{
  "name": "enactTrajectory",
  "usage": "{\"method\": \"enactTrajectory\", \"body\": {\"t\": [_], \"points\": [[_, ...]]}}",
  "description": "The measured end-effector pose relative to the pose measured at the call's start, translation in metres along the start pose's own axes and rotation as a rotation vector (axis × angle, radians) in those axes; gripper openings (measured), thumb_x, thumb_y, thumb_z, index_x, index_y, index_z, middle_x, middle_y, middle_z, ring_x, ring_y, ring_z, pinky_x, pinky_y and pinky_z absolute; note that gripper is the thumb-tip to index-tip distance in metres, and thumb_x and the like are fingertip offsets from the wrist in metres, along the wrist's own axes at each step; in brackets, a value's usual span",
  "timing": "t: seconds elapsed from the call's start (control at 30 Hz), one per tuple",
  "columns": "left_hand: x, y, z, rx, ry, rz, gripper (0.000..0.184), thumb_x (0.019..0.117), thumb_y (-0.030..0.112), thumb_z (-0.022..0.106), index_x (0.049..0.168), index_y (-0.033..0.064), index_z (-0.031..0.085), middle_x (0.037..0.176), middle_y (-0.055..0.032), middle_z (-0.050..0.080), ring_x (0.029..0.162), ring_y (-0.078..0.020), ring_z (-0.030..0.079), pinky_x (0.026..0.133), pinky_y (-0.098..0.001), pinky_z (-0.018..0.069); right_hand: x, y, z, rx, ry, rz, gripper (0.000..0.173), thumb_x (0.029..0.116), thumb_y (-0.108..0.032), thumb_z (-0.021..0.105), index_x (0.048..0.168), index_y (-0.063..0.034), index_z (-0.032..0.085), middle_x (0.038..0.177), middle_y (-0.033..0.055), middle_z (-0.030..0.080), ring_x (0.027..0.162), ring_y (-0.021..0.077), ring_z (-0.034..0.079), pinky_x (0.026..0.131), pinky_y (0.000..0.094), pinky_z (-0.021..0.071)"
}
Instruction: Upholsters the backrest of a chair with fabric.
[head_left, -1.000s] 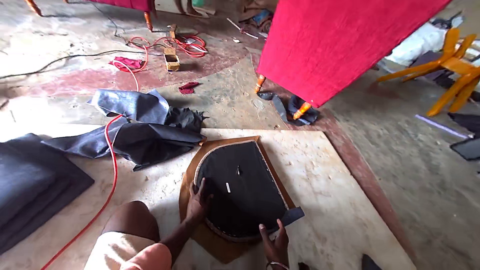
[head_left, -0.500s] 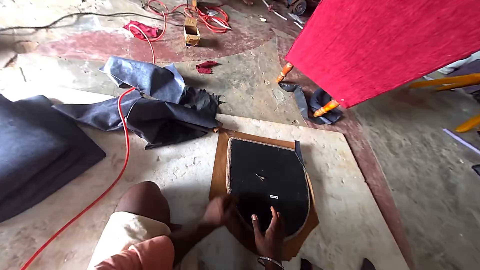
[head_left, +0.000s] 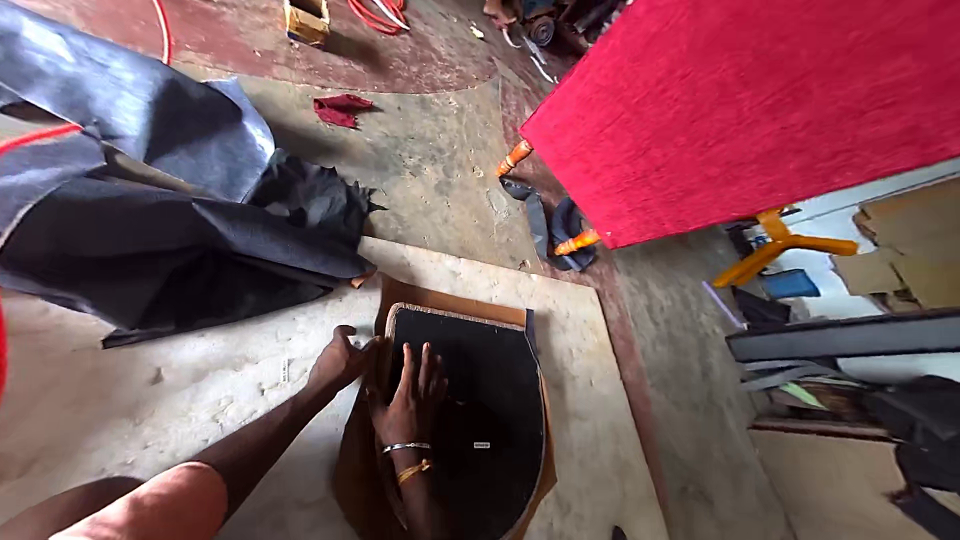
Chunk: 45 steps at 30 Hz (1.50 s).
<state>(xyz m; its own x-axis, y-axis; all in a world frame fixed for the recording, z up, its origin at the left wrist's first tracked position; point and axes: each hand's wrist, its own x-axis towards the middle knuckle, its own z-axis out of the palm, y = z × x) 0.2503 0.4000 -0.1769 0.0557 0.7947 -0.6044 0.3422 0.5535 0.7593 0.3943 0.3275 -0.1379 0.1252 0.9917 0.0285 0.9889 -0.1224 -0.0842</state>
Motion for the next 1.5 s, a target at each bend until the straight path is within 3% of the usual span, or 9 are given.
{"method": "enactTrajectory", "body": {"t": [0.1,0.37,0.53,0.63,0.8,0.93,1.13,1.33,1.5], "points": [[-0.002,0.029,-0.015,0.377,-0.155,-0.063,0.068,0.093,0.078,0.044,0.123,0.0216,0.068,0.116,-0.0126,0.073,0.11,-0.0352,0.069,0.09,-0.0646,0.053,0.008,-0.006,0.018,-0.034,-0.04,0.058,0.099,0.0771,-0.062,0.074,0.16,-0.0223,0.039,0.167,0.015,0.03,0.154,0.0412,0.027,0.116,0.0736,0.0205],[-0.014,0.017,-0.025,0.489,-0.343,0.003,0.049,0.1066,0.051,0.038,0.126,0.0149,0.066,0.124,-0.0159,0.069,0.118,-0.0372,0.065,0.095,-0.0662,0.049,-0.003,0.023,0.016,-0.117,-0.11,-0.187,0.079,0.0858,-0.042,0.066,0.159,-0.0297,0.041,0.167,0.0088,0.034,0.154,0.0404,0.028,0.115,0.0766,0.0193],[-0.086,-0.039,0.027,0.329,-0.75,0.076,0.049,0.1108,0.037,0.036,0.119,0.0013,0.068,0.105,-0.0139,0.075,0.095,-0.0263,0.072,0.093,-0.0518,0.0541,-0.057,0.114,-0.011,-0.02,-0.309,-0.434,0.058,0.0982,-0.027,0.059,0.154,-0.0377,0.046,0.167,0.001,0.035,0.155,0.0321,0.029,0.121,0.0687,0.0219],[-0.129,-0.046,0.063,0.317,-0.82,0.013,0.052,0.1125,0.041,0.028,0.122,0.0079,0.068,0.106,-0.0066,0.073,0.074,-0.0153,0.062,0.071,-0.0366,0.0506,-0.108,0.137,-0.015,0.01,-0.309,-0.38,0.057,0.0978,-0.028,0.06,0.152,-0.0416,0.048,0.166,0.0022,0.037,0.153,0.0321,0.033,0.12,0.0647,0.0276],[-0.138,-0.069,0.087,0.358,-0.623,0.124,0.054,0.112,0.039,0.027,0.12,0.0021,0.066,0.109,-0.0124,0.072,0.097,-0.0231,0.069,0.092,-0.0467,0.0539,-0.166,0.119,0.009,0.037,-0.098,-0.29,0.074,0.0847,-0.072,0.06,0.149,-0.0343,0.054,0.167,0.007,0.034,0.155,0.0383,0.026,0.12,0.0703,0.0184],[-0.174,-0.061,0.083,0.784,-0.305,0.33,0.047,0.108,0.045,0.037,0.129,0.0162,0.068,0.13,-0.0111,0.067,0.123,-0.0297,0.064,0.103,-0.0549,0.051,-0.162,0.108,0.043,0.054,0.258,-0.2,0.028,0.0999,-0.034,0.057,0.124,-0.0298,0.071,0.153,-0.0001,0.055,0.144,0.032,0.048,0.115,0.0676,0.0328],[-0.165,-0.082,0.088,1.243,0.303,1.084,0.036,0.0972,0.042,0.058,0.119,0.0176,0.073,0.129,-0.0085,0.07,0.125,-0.0344,0.062,0.109,-0.0601,0.0421,-0.157,0.118,0.036,0.167,0.224,-0.177,0.023,0.1008,-0.023,0.055,0.11,-0.0284,0.076,0.148,-0.0091,0.059,0.141,0.0239,0.051,0.113,0.0633,0.0368],[-0.135,-0.046,0.08,1.469,-0.235,0.954,0.04,0.1092,0.035,0.04,0.135,0.0163,0.064,0.131,-0.0092,0.069,0.123,-0.0306,0.065,0.104,-0.0536,0.0493,-0.153,0.124,0.001,0.413,-0.199,-0.086,0.053,0.1034,-0.065,0.031,0.136,-0.0351,0.062,0.162,-0.0098,0.041,0.154,0.0239,0.031,0.121,0.0629,0.0202],[-0.144,-0.026,0.084,1.596,-0.512,0.842,0.04,0.1101,0.028,0.038,0.14,0.0122,0.06,0.137,-0.0163,0.064,0.13,-0.037,0.057,0.112,-0.056,0.0412,-0.124,0.149,0.007,0.29,-0.194,-0.243,0.069,0.0944,-0.065,0.055,0.157,-0.0494,0.033,0.172,-0.0024,0.022,0.159,0.0321,0.012,0.119,0.0741,0.005]]}}
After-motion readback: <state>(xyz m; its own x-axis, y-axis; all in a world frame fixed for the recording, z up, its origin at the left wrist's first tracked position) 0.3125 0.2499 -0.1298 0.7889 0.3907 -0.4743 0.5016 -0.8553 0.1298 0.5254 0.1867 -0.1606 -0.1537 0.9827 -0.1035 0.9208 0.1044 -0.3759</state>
